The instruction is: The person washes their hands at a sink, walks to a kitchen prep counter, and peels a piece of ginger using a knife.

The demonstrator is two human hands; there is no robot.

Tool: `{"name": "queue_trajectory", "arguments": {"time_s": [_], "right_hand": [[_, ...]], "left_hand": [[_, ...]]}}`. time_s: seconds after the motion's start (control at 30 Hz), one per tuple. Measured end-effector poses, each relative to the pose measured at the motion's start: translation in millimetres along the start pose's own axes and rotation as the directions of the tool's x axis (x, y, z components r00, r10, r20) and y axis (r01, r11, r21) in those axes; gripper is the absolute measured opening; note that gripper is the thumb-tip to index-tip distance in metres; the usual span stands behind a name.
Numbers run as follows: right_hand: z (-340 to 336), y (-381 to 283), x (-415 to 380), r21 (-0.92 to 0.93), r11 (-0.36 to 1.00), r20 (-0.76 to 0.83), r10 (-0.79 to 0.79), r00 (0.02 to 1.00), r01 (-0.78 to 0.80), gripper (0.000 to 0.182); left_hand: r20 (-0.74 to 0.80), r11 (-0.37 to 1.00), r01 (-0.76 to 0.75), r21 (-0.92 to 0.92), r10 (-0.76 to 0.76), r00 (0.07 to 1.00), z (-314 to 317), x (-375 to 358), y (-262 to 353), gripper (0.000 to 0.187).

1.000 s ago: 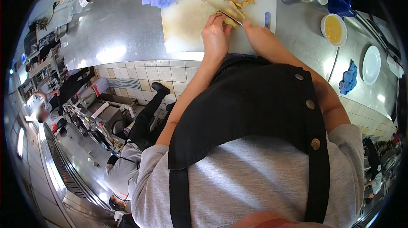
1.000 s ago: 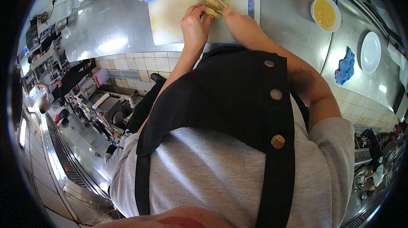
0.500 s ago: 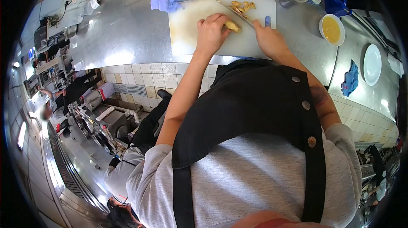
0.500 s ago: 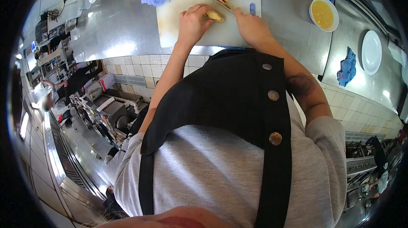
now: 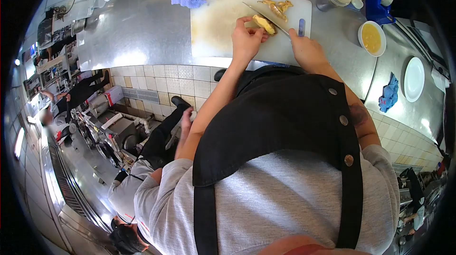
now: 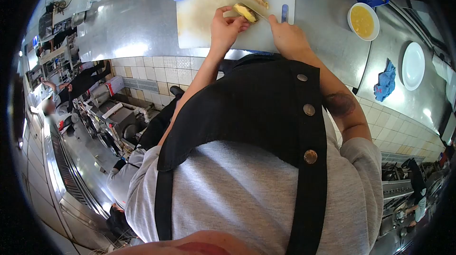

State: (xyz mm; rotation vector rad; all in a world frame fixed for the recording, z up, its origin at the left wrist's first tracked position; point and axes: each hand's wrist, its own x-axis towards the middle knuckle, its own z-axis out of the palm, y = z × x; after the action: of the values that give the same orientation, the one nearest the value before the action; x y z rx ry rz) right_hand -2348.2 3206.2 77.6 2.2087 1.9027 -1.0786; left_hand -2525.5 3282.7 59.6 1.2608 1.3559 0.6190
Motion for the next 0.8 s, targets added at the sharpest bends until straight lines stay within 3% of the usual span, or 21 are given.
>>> {"name": "queue_trajectory", "arguments": {"time_s": [0.03,0.07,0.17,0.2,0.3,0.4,0.8], "right_hand": [[0.9,-2.9,0.1,-0.008,1.000,0.002,-0.009,1.000,0.009,0.017],[0.8,-5.7,0.3,-0.016,1.000,0.005,-0.019,1.000,0.019,0.017],[-5.7,-13.2,0.0,0.001,1.000,0.034,-0.023,0.999,0.023,0.019],[-8.1,-15.1,-1.4,-0.004,1.000,0.031,-0.027,0.999,0.027,0.020],[-19.7,-23.2,-10.2,-0.020,0.999,0.047,-0.027,0.999,0.028,0.024],[-40.4,-36.3,-29.1,-0.037,0.999,0.111,0.002,0.994,0.002,0.027],[-66.2,-37.4,-60.3,-0.019,0.994,0.273,0.110,0.956,-0.109,0.037]], "left_hand": [[0.002,1.000,-0.016,0.024,0.016,1.000,-0.2,-2.2,6.6,0.050],[-0.043,0.964,-0.060,0.261,0.074,0.996,-1.3,-8.1,13.7,0.048],[-0.037,0.786,-0.327,0.525,0.405,0.914,-2.4,-10.6,18.2,0.040],[-0.039,0.771,-0.387,0.505,0.469,0.882,-3.1,-6.4,15.5,0.029],[0.018,0.691,-0.480,0.540,0.561,0.828,-1.7,-5.0,15.6,0.027],[0.073,0.670,-0.470,0.576,0.530,0.845,-5.8,-4.7,19.1,0.026],[0.015,0.654,-0.418,0.630,0.528,0.849,4.9,-4.5,9.3,0.028]]}}
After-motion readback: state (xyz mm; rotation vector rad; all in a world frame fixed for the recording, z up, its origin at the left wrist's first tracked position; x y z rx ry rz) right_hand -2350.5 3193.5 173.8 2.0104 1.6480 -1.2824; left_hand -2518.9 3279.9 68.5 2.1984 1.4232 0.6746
